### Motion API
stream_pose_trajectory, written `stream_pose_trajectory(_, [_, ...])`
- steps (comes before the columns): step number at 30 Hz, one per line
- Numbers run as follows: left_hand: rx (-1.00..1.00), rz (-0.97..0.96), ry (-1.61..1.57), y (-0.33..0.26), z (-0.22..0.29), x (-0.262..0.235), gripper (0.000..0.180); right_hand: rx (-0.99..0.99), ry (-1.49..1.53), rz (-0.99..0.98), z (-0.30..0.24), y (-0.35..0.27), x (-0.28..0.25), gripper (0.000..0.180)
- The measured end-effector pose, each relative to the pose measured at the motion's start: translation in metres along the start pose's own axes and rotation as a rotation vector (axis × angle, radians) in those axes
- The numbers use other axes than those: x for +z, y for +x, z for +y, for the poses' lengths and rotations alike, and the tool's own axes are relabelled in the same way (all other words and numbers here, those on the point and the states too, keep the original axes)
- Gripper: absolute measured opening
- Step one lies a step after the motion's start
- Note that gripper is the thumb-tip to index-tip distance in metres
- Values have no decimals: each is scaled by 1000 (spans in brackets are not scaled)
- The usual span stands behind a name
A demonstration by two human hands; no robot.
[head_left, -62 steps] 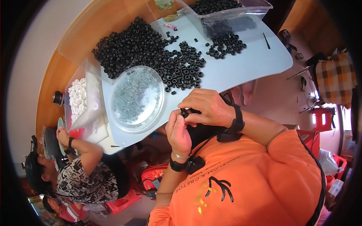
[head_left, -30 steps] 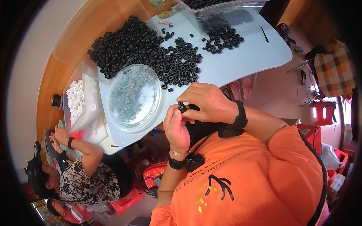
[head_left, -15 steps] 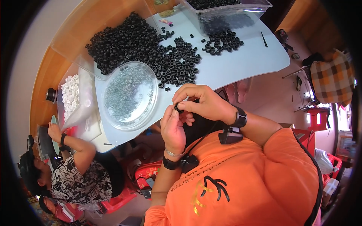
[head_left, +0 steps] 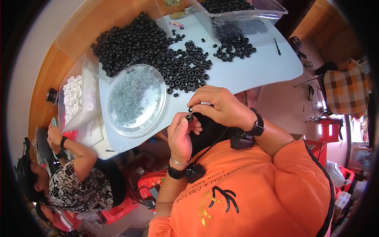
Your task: Sorting and inspecting small black rubber or plastic loops/rings from a bin on a table.
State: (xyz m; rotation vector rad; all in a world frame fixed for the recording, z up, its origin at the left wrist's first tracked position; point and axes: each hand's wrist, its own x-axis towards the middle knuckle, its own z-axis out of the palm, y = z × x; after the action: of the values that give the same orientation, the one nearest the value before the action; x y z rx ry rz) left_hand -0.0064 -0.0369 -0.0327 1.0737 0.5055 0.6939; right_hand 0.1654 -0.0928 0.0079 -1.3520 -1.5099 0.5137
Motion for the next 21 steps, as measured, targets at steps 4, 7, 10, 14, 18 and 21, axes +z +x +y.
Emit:
stream_pose_trajectory(4, [-7, -16, 38, 0, 0, -2, 32, -61, -90, -13, 0, -2, 3, 10])
stream_pose_trajectory(7, [-5, -13, 62, 0, 0, -2, 34, -62, -114, -20, -1, -1, 3, 10])
stream_pose_trajectory(10, [-8, -14, 102, 0, 0, -3, 35, -80, -134, -18, -2, -2, 3, 9])
stream_pose_trajectory(14, [-16, -15, 114, 0, 0, -3, 35, -95, -150, -16, -1, -2, 3, 9])
stream_pose_trajectory(18, [-17, 23, 88, 0, 0, -1, 34, -68, -154, -6, -3, 0, -1, 9])
stream_pose_trajectory(21, [-10, 5, 89, 1, -1, -3, 34, -68, -169, -9, -6, 1, -5, 9])
